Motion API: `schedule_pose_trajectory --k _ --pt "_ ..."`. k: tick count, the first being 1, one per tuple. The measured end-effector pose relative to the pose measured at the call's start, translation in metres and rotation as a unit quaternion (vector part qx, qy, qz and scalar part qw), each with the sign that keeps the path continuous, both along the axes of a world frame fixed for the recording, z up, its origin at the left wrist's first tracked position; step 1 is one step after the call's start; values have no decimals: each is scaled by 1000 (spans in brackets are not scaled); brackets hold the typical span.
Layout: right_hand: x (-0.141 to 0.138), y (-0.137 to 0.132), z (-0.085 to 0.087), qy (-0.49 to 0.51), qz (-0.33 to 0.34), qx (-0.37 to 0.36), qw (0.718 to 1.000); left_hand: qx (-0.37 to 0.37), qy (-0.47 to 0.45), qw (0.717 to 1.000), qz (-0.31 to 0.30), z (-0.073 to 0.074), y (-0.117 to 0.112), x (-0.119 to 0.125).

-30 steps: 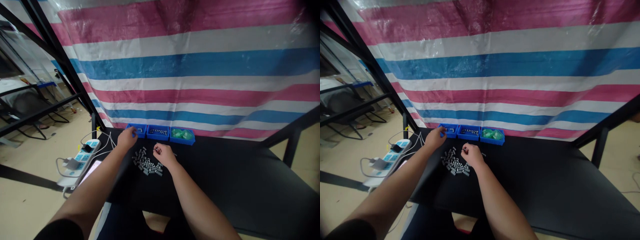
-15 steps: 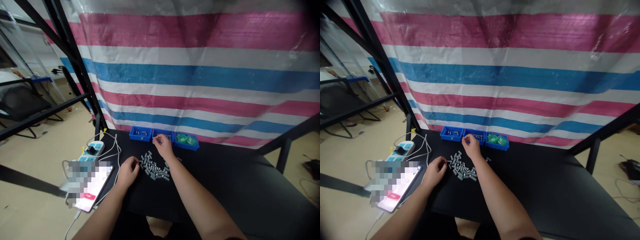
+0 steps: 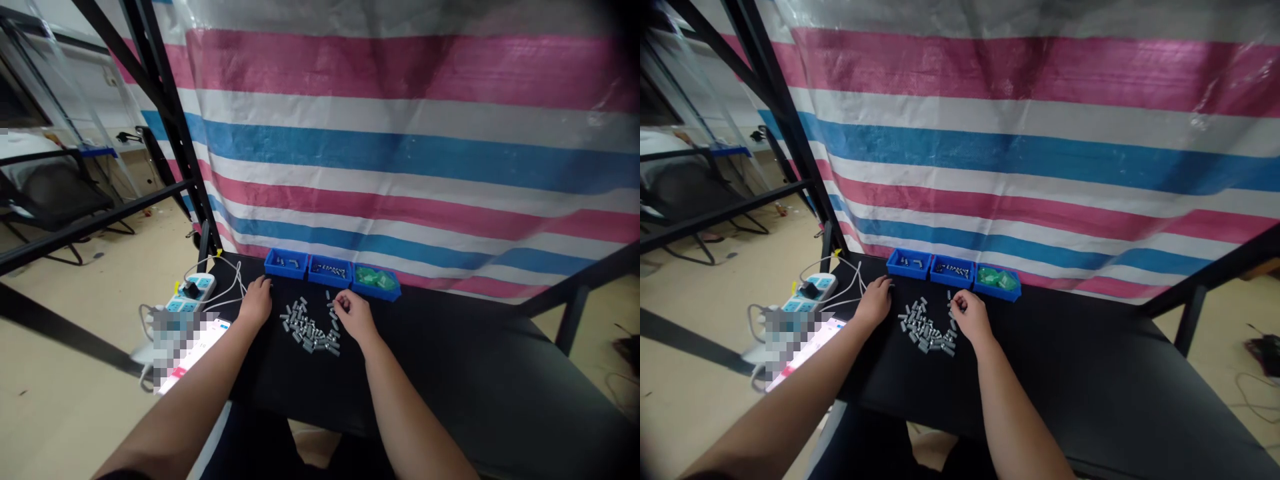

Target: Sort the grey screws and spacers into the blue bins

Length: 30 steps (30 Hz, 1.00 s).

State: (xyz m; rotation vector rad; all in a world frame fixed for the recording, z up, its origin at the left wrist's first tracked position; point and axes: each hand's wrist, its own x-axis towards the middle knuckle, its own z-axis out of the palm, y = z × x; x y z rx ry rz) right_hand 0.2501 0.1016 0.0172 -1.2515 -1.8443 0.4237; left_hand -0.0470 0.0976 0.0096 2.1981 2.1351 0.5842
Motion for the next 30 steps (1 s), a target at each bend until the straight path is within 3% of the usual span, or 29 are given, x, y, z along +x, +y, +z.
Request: schedule_pose_trajectory --k 6,10,13,17,22,27,30 --pt "31 8 -5 -18 -61 -37 997 -49 13 999 -4 24 29 -1" --pt "41 11 -12 -80 -57 -106 989 3 -18 1000 -6 55 47 10" --pt "46 10 -12 -97 -53 -143 984 61 -102 993 23 76 67 17" --pt "55 6 -7 -121 -60 -186 973 73 -157 984 45 89 76 22" --pt "64 7 -5 -126 -28 -214 968 60 -182 981 24 74 50 28" --pt "62 9 -5 -33 -57 -171 983 18 -215 976 8 36 23 38" --pt "52 5 -4 86 -13 -157 984 46 -264 963 8 13 16 40"
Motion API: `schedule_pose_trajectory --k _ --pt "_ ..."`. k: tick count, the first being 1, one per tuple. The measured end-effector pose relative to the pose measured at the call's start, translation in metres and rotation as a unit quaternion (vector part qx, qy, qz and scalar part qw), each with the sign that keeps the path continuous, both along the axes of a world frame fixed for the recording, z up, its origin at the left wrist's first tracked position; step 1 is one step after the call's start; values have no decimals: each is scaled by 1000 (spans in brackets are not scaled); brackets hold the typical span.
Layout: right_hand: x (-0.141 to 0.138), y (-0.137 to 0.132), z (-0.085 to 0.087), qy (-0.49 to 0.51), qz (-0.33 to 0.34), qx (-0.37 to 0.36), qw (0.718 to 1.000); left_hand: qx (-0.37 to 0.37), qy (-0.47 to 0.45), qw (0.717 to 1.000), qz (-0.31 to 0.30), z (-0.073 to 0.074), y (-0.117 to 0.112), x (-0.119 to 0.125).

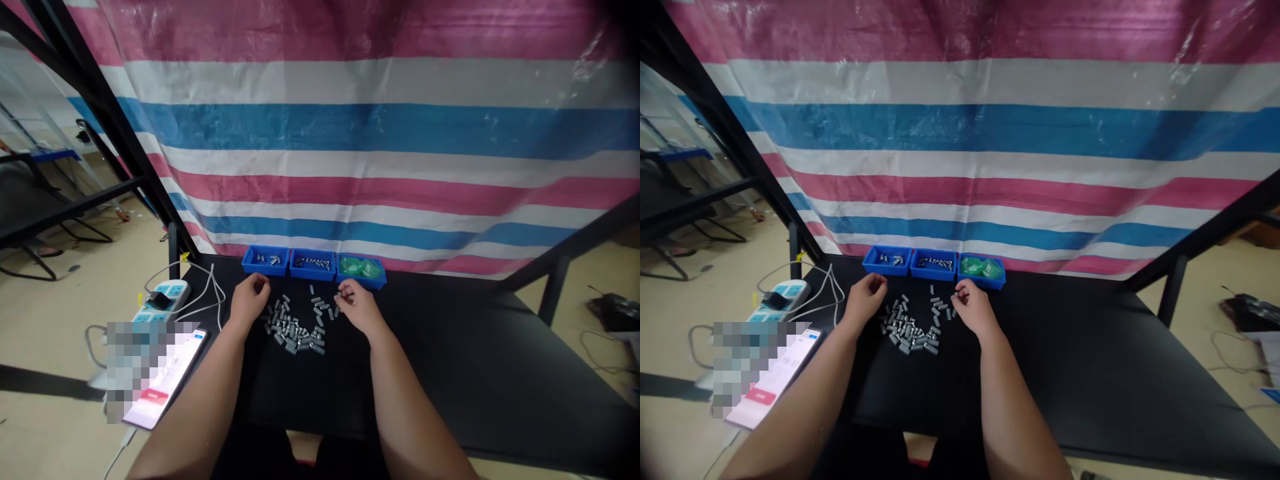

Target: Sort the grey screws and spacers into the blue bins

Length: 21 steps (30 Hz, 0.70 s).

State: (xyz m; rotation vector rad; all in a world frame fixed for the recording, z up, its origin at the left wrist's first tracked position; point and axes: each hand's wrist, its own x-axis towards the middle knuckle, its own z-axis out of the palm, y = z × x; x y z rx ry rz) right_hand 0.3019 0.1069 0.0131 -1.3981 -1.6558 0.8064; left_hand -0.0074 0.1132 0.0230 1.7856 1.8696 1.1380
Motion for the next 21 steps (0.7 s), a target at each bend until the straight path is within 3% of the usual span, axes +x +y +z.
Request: schedule_pose_trajectory --k 3,7,10,15,18,21 --pt "-18 -5 1 54 73 -37 995 -8 -50 999 -16 -15 0 -3" --pt "-49 4 8 -30 128 -37 991 -35 -78 996 -20 -18 3 -7" --pt "-81 27 20 -30 139 -17 990 -50 -84 995 -25 -16 2 -8" --pt "-129 62 38 100 112 31 988 -62 -89 994 -22 -14 0 -11" --pt "-129 59 41 50 81 82 992 -57 -86 994 -25 -14 0 -13" --pt "-105 42 38 -59 54 114 990 -43 -67 996 -30 -15 0 -12"
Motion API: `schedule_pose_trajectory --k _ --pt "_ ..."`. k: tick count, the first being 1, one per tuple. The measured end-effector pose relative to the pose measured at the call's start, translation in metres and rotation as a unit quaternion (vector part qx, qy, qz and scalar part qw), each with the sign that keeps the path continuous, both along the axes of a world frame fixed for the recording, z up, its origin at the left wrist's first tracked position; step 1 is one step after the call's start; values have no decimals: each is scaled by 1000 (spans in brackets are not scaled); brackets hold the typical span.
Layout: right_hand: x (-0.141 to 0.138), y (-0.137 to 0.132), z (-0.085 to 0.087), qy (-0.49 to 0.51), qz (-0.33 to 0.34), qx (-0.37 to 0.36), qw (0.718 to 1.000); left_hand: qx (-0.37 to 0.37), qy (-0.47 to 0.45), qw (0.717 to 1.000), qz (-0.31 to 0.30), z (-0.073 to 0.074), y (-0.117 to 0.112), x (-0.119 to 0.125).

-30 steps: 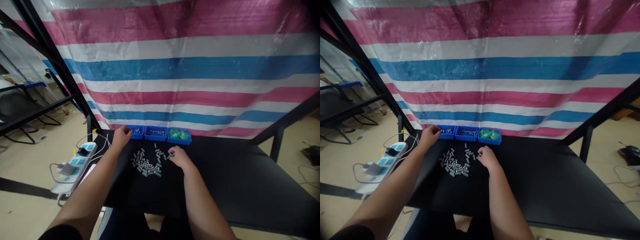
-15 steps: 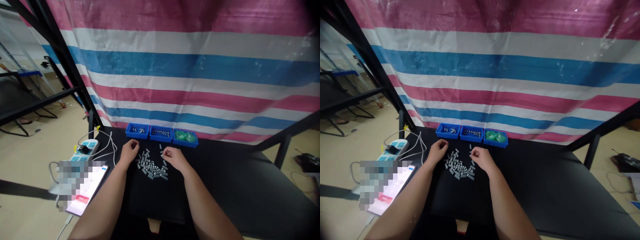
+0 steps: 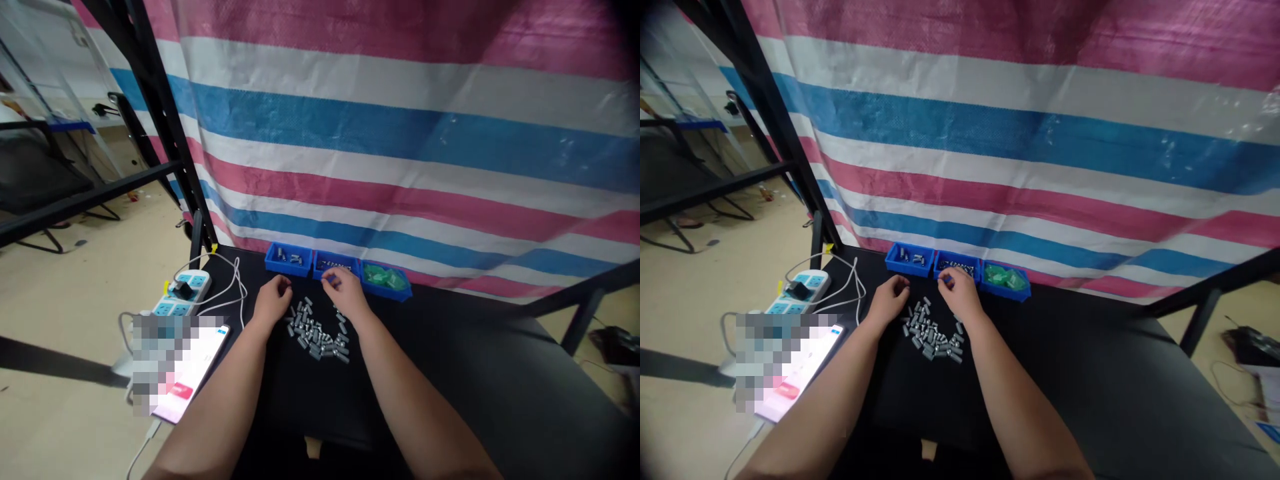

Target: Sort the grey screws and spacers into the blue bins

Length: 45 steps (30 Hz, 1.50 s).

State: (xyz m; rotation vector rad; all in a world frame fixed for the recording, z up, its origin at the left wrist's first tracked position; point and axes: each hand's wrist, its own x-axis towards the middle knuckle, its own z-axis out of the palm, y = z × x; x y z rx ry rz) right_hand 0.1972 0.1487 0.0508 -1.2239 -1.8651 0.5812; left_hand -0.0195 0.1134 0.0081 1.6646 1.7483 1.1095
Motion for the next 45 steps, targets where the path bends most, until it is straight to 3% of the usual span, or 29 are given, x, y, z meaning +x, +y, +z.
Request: schedule_pose_trajectory --k 7,13,18,30,45 --pt "70 -29 -25 -142 -50 -67 986 77 75 994 31 -3 13 3" --pt "93 -35 -27 -174 -6 -167 970 19 143 983 112 -3 26 11" --pt "97 -37 -27 -180 -25 -158 970 5 186 974 130 -2 26 17" --pt "88 -36 -29 -152 -39 -146 977 35 163 982 88 -8 25 11" --pt "87 -25 -40 -30 -71 -95 992 37 192 980 47 -9 26 9"
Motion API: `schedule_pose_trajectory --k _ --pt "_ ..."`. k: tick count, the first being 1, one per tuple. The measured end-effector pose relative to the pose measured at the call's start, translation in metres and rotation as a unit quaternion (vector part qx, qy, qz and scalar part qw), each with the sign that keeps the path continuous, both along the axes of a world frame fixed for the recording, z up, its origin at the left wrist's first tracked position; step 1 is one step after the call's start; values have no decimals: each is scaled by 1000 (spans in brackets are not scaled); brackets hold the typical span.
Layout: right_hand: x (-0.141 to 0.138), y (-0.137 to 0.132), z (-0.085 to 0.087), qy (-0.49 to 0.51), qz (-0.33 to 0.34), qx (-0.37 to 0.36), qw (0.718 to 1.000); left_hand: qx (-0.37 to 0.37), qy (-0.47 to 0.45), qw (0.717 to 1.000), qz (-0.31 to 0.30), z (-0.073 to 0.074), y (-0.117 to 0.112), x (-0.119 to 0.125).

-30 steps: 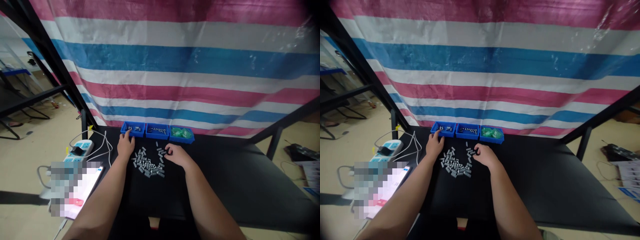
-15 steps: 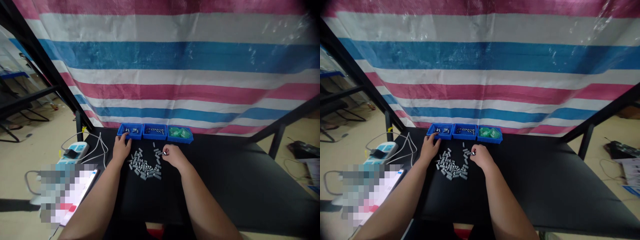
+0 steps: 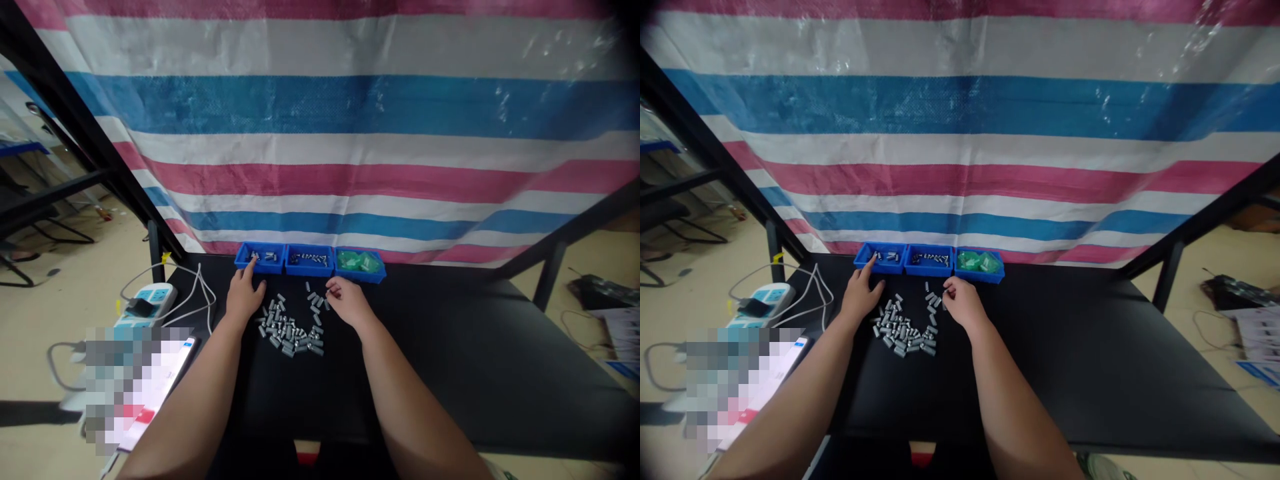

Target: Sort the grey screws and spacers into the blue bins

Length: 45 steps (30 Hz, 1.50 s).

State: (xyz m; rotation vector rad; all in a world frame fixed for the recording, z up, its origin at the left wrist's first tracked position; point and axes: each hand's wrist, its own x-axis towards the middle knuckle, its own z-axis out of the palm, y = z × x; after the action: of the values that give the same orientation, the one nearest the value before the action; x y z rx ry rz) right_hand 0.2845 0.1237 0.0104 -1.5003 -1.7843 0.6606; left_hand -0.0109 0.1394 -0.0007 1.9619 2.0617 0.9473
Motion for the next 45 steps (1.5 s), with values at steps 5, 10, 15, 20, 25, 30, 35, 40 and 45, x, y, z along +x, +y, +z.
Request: schedule_pose_trajectory --k 5,10,15,20,25,30,35,40,45 --pt "3 -3 6 -4 7 -13 1000 -15 -60 998 -9 7 -4 -1" --pt "-18 2 14 22 81 -74 994 -44 -80 996 -16 14 -12 -2" --pt "-76 38 27 271 112 -92 951 -54 -97 994 -14 15 -17 -7" --pt "-101 52 34 300 96 -57 948 -75 -104 990 -59 18 -21 -10" --pt "-60 18 19 111 56 36 992 -112 -91 977 -154 28 -33 -10" --pt "-3 -10 3 -21 31 39 999 -114 -75 967 -216 29 -57 -8" --pt "21 -16 2 -94 81 -53 991 -48 -59 975 -208 18 -89 -6" --pt "15 -14 4 -131 71 -58 987 -27 -34 986 -159 7 -114 -1" --pt "13 -12 -2 -95 53 -23 994 -24 -23 996 -83 4 -124 11"
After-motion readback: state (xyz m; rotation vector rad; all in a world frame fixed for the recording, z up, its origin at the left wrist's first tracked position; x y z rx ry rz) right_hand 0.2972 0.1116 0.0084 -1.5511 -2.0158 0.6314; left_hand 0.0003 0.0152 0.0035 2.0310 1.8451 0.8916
